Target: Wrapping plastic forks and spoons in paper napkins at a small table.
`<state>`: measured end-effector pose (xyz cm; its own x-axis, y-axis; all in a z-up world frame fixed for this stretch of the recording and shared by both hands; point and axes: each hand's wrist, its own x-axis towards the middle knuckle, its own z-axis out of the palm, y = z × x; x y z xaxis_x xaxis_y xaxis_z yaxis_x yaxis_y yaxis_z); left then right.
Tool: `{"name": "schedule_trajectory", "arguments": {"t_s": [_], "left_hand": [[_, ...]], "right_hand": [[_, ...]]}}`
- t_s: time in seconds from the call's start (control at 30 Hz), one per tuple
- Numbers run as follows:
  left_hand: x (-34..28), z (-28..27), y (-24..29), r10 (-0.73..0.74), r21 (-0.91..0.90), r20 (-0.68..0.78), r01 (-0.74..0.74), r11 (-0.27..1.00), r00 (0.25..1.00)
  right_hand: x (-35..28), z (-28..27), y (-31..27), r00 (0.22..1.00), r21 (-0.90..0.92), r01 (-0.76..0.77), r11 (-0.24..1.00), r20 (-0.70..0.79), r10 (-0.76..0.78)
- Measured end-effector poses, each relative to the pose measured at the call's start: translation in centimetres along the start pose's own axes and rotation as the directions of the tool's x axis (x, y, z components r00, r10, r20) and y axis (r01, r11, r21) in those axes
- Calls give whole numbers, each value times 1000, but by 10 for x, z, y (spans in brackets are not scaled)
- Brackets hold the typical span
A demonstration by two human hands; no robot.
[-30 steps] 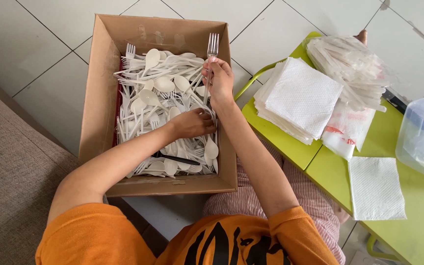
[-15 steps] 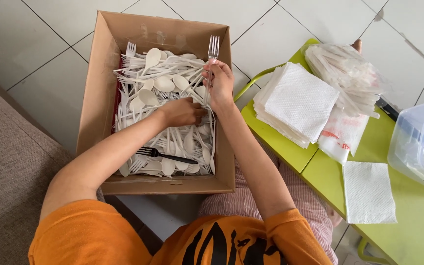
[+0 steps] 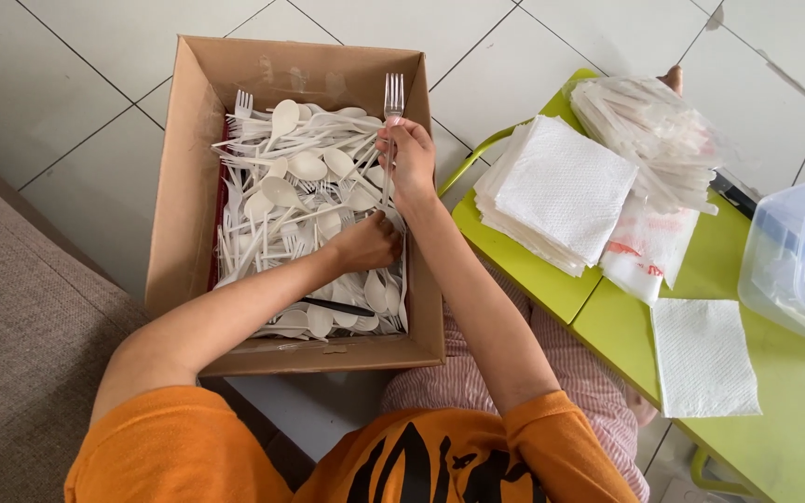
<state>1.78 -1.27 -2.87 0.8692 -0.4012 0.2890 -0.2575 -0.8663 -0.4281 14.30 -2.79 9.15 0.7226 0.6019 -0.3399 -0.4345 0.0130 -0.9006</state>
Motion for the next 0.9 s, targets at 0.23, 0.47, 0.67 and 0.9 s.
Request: {"name": "schedule_trajectory", "arguments": {"t_s": [0.23,0.47,0.67,0.9], "left_hand": [[-1,-22,-11,103,25,-210,-101,995,972],[16,-78,-53,54,-37,-219,-64,997,974],[24,-122,-101,-257,-416,474,472,778,842],[-27,-120,-191,-344,-395,797,860,322,496]], "right_hand": [[1,0,1,1000,4,16,1000,-4,-16],[0,1,6,999,4,43,999,-14,-43],[-8,4,-3,993,156,119,981,6,-121],[-6,-2,-1,985,105,82,991,142,-97]]}}
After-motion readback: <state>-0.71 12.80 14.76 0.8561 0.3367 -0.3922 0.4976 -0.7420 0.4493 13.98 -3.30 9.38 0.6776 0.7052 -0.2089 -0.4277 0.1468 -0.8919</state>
